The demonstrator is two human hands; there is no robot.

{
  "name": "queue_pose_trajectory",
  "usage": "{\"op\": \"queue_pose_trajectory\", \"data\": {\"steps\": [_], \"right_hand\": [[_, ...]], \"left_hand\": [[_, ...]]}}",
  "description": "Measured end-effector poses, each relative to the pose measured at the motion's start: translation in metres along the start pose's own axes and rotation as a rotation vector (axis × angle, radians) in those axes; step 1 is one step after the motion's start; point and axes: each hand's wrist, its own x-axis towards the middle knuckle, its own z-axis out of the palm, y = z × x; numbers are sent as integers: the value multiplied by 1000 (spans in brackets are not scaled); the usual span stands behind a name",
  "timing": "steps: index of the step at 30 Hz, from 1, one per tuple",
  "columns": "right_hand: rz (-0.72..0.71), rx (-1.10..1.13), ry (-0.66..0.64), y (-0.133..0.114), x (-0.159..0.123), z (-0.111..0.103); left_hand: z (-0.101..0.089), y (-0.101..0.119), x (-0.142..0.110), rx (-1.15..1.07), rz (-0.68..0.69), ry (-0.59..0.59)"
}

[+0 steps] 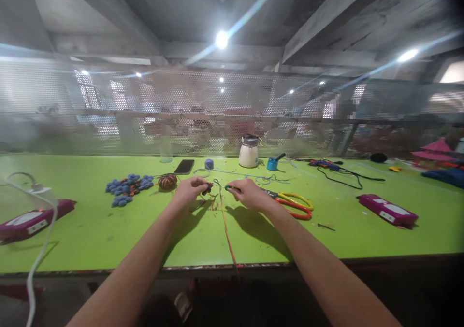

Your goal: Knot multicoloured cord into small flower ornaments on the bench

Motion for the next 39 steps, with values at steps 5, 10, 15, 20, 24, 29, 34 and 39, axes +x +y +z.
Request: {"op": "queue_pose_trajectory", "data": {"steps": [5, 10, 15, 20, 24, 29, 34, 39], "right_hand": [[54, -127, -5, -4, -2, 5], [71, -187, -10, -9, -3, 7], [99, -277, -30, -11, -4, 10], [104, -398, -51, -15, -5, 10], [110, -482, -82, -19, -5, 11], [113, -512, -93, -22, -6, 14], [122, -525, -105, -27, -8, 16], [132, -540, -103, -35, -10, 15]], "left_hand": [[-1, 2, -1, 50, -14, -15], [-1, 1, 1, 112, -5, -47], [0, 0, 3, 141, 7, -42], [1, -5, 6, 182, 42, -44], [3, -9, 7, 252, 76, -26], [5, -6, 5, 401, 116, 19], [7, -2, 3, 563, 164, 66], [8, -7, 4, 679, 192, 52]]}}
